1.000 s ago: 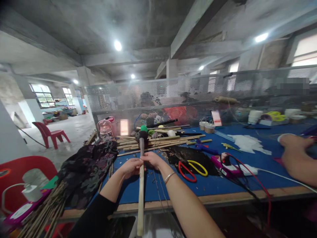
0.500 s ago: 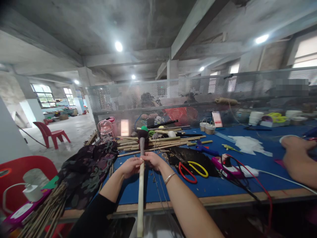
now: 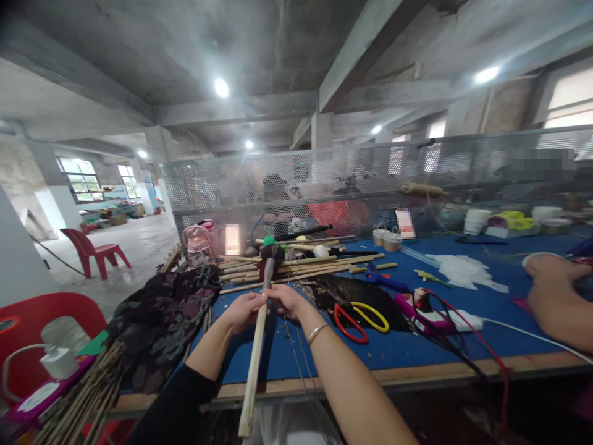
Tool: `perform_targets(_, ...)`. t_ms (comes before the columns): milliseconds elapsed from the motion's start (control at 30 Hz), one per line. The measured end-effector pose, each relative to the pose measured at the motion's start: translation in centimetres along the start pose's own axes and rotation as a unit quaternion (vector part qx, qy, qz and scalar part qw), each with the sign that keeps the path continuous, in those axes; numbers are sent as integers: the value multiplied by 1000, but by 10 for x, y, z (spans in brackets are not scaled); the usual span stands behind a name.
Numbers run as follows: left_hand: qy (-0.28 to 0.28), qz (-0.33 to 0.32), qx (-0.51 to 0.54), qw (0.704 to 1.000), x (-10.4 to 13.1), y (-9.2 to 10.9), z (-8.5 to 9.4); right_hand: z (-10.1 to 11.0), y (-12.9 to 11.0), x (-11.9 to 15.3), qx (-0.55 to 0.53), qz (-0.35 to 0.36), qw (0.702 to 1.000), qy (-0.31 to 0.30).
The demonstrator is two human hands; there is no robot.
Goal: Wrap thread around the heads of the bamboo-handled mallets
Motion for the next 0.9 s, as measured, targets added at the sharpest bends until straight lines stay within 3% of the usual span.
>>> perform_targets(100, -21, 18, 3, 1000, 1, -2, -5, 2, 2, 0, 6, -9, 1000, 0)
perform_targets(300, 76, 1, -123, 990, -1, -5, 8, 7, 8, -1, 64, -34, 996, 47)
perform_targets(400, 92, -18, -140, 986, 0, -2, 11, 4, 7, -1, 66, -31, 996, 46)
perform_targets(700, -4, 21, 19, 1000, 2, -2, -4, -4, -5, 2, 17, 12, 1000, 3)
perform_targets(900, 82, 0, -106, 991, 1, -4, 9, 6, -1, 2, 105, -3, 992, 64)
Point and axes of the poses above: each hand's wrist, its own x-axis away from the middle knuckle, its own z-axis out of the back of the hand, y = z × x, the point moved 7 cm from there along -x, towards the middle knuckle, and after that the axes turned 1 degree about x, right-handed, at the moved point
